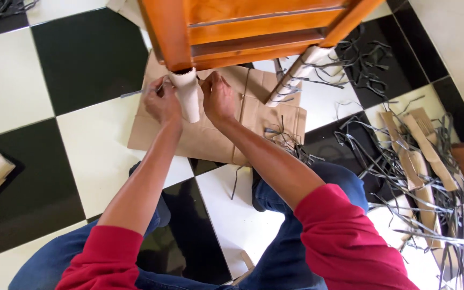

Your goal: Wrapping the legs of a wooden chair with cardboard and securing them with wire ties using a twisting tool.

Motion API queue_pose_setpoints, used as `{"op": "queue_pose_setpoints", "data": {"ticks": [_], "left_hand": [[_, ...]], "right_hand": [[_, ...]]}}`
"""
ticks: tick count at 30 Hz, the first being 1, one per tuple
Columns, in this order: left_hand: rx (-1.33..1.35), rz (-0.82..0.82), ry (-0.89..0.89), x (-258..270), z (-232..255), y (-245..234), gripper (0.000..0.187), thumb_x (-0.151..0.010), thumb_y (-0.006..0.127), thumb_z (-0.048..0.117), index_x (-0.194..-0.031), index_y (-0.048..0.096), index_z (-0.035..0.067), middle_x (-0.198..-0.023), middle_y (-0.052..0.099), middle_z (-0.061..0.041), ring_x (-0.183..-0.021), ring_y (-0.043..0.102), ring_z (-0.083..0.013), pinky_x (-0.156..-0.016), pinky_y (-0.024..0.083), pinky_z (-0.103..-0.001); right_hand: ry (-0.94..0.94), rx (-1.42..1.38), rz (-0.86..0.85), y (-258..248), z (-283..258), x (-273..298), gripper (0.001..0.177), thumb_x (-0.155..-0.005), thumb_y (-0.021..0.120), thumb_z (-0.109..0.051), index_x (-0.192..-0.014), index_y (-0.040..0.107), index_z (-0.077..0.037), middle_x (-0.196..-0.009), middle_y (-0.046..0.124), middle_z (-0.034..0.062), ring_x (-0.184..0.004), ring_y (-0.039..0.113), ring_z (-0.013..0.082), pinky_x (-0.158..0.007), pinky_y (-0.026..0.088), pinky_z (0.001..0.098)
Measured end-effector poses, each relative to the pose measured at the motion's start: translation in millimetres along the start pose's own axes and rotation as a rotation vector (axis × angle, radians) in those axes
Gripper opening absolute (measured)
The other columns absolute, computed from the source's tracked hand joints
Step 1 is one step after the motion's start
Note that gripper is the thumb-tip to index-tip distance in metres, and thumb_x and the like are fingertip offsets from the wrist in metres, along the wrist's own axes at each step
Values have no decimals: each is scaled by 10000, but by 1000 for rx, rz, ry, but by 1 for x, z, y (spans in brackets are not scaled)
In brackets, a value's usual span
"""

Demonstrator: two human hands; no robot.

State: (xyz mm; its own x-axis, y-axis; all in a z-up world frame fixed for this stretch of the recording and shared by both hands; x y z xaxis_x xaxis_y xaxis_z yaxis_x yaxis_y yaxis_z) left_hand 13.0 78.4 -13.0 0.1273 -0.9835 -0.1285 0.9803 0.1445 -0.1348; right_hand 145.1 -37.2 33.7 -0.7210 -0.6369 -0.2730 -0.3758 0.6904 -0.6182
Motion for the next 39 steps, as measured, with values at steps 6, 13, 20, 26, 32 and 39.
{"op": "queue_pose_setpoints", "data": {"ticks": [6, 13, 20, 26, 32, 39], "left_hand": [[23, 80, -13, 16, 5, -10, 59, -814, 777, 201, -858, 740, 188, -636, 737, -47, -638, 771, -193, -668, 606, -307], [48, 218, -34, 20, -22, 5, 218, -817, 826, 245, -828, 647, 122, -760, 752, -150, -801, 773, -338, -722, 609, -424], [115, 36, 27, 36, 19, -13, 215, -875, 797, 267, -857, 670, 95, -888, 760, -161, -917, 747, -384, -762, 606, -449], [83, -121, 77, 44, 5, -18, 148, -902, 803, 204, -906, 696, 101, -936, 762, -113, -919, 752, -339, -723, 642, -402], [92, -247, 159, 66, 23, -37, 66, -932, 764, 131, -921, 700, 121, -837, 742, -79, -805, 777, -263, -670, 616, -340], [71, -298, 323, 73, 53, -58, 18, -974, 674, 47, -982, 682, 61, -892, 677, -133, -786, 749, -346, -638, 615, -349]], "right_hand": [[-16, -44, -128, -29, -23, 5, 120, -984, 547, -115, -1069, 468, -144, -610, 657, 48, -676, 715, 313, -677, 530, 460], [-240, -175, -207, -14, -37, 28, 236, -906, 575, -31, -1079, 589, -191, -842, 777, 19, -793, 775, 187, -730, 602, 346], [-405, -76, -210, -14, -38, 17, 216, -892, 693, -92, -1063, 691, -223, -938, 783, 4, -881, 766, 208, -739, 609, 353], [-620, 192, -105, -22, -66, 21, 65, -993, 674, -259, -988, 687, -196, -992, 652, -8, -943, 684, 223, -742, 602, 385], [-671, 142, -149, -13, -59, 19, 66, -994, 674, -242, -1055, 687, -222, -954, 643, -8, -950, 679, 222, -751, 595, 377], [-798, 98, -88, -6, -65, 19, 78, -985, 663, -206, -1051, 690, -176, -965, 649, 39, -951, 682, 243, -761, 592, 370]]}}
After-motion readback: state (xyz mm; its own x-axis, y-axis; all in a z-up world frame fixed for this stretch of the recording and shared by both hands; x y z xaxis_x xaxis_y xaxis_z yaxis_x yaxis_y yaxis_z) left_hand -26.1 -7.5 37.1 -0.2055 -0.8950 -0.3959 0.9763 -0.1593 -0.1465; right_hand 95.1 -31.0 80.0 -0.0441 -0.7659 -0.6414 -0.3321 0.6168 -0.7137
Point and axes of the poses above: each hand's wrist, its own x-axis away from the middle knuckle, its own y-axis out of the palm, z = x × y, the point moved 5 cm from there along -x, towards the middle knuckle
